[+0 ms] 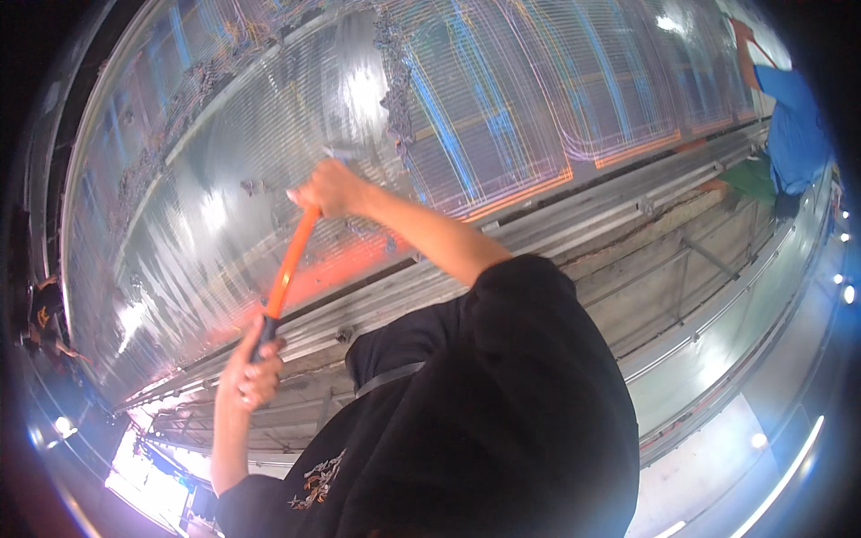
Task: The person uses a squeegee to clean a large curved glass surface. They repeatedly pull the squeegee across the glass to remove water and debris. Another person in a blue shirt also cleans the glass nearby.
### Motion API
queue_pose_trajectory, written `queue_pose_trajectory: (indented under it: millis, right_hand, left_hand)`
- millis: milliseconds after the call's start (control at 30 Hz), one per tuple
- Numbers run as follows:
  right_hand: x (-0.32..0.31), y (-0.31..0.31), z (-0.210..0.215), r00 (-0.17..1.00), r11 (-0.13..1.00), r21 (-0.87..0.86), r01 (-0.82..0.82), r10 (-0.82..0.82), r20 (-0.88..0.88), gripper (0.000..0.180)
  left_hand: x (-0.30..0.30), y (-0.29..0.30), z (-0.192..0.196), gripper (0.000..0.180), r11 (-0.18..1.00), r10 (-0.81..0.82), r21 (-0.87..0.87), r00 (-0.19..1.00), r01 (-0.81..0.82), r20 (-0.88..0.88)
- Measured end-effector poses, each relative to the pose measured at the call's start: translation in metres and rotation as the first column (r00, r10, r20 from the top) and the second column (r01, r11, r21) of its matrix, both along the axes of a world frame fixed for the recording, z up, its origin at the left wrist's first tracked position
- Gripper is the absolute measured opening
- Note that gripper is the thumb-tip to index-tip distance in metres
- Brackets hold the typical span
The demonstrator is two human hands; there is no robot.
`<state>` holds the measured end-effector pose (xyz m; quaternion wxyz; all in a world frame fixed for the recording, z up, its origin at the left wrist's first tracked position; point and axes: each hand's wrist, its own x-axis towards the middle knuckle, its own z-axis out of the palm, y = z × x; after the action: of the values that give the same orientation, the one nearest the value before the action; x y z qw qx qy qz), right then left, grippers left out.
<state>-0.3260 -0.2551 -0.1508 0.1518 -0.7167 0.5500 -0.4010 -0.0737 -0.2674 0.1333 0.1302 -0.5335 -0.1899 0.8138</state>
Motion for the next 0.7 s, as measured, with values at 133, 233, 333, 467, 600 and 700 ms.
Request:
queue_pose_trajectory:
  millis: [133,233,333,467,600,700]
  right_hand:
    - [0.071,0.126,0.010,0.978,0.984,-0.050,0.170,-0.162,0.130,0.045]
    - [0.071,0.196,0.014,0.980,0.981,0.035,0.190,-0.191,0.057,0.040]
    - [0.063,0.223,0.015,0.973,0.977,0.013,0.211,-0.211,0.092,0.033]
    - [0.051,0.219,0.012,0.987,0.992,-0.036,0.124,-0.119,0.103,0.031]
    - [0.029,0.203,0.007,0.988,0.988,-0.048,0.148,-0.146,0.048,0.031]
    - [0.012,0.188,0.006,0.977,0.980,-0.044,0.193,-0.188,0.099,0.030]
  left_hand:
    - [0.060,0.093,0.007,0.054,0.982,-0.188,-0.023,0.980,0.187,-0.069]
    - [0.068,0.148,-0.002,0.053,0.965,-0.263,-0.042,0.959,0.260,-0.103]
    - [0.060,0.175,-0.003,0.053,0.947,-0.311,-0.119,0.942,0.297,-0.127]
    - [0.042,0.169,0.004,0.054,0.952,-0.304,-0.075,0.950,0.298,-0.077]
    - [0.011,0.138,0.009,0.055,0.905,-0.419,-0.101,0.907,0.413,-0.043]
    - [-0.019,0.104,0.019,0.056,0.872,-0.489,-0.060,0.871,0.486,-0.051]
